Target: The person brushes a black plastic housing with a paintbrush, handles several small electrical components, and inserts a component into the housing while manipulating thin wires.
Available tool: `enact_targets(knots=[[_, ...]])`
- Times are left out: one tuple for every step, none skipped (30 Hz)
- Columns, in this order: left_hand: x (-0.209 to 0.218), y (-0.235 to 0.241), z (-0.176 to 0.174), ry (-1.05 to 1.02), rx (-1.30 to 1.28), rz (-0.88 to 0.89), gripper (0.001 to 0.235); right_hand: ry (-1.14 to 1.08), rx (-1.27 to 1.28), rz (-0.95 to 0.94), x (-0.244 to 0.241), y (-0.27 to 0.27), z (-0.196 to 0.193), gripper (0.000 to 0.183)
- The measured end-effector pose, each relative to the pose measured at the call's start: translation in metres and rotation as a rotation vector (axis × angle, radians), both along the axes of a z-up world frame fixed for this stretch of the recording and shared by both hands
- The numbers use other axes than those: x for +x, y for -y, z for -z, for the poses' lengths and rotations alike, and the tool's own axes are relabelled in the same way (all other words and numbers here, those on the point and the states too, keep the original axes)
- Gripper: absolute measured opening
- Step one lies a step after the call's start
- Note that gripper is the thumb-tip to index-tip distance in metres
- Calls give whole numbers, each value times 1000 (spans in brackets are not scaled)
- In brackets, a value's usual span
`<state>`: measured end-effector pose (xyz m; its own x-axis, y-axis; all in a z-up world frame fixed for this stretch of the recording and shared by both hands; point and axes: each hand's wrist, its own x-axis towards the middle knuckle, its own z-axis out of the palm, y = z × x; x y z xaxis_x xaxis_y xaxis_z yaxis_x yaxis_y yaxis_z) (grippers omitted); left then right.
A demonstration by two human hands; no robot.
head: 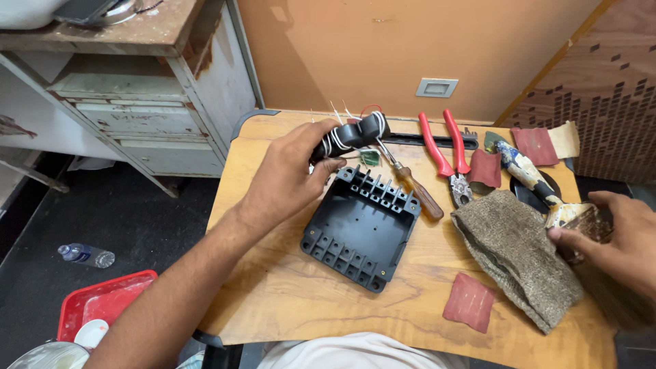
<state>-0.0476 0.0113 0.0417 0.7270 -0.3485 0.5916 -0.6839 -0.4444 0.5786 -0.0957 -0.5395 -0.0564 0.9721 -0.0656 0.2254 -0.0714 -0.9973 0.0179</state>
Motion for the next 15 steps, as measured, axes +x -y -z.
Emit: enact_targets(knots=[[2,-3,-1,28,0,2,51,-15,6,-6,3,1,1,110],[4,-5,-2,53,-1,4,51,-32,11,-10,4,1,2,117],[4,-7,-2,79,-1,7,50,-74,57,19,7,1,2,121],[4,-7,-2,70,-11,15,51,-116,103,49,9,0,2,126],[4,-8,-2,61,-21,23,51,-159,149,79,11,-2,2,130],[4,-7,-2,53,-32,30,52,-130,143,54,10,-3,-1,131],[4,-7,-2,76,-46,42,52,-101,137,30,9,-5,-4,132],[3,-6,-1,100,-59,54,53,-72,132,5,8,-7,-7,133],[2,-5,0,123,-73,65,53,-71,85,21,6,-8,-9,131],[1,-3,1,90,-79,40,52,-71,38,37,2,-7,-8,129],[2,-1,2,57,-85,15,50,-70,-7,53,1,-4,-6,127],[2,0,3,23,-90,-11,49,9,112,-28,-3,1,-1,124],[2,1,4,28,-94,-20,48,90,232,-108,-11,9,7,121],[2,2,5,33,-97,-29,47,123,321,-165,-9,22,8,117],[2,2,6,38,-101,-39,46,152,410,-225,-8,33,9,113]])
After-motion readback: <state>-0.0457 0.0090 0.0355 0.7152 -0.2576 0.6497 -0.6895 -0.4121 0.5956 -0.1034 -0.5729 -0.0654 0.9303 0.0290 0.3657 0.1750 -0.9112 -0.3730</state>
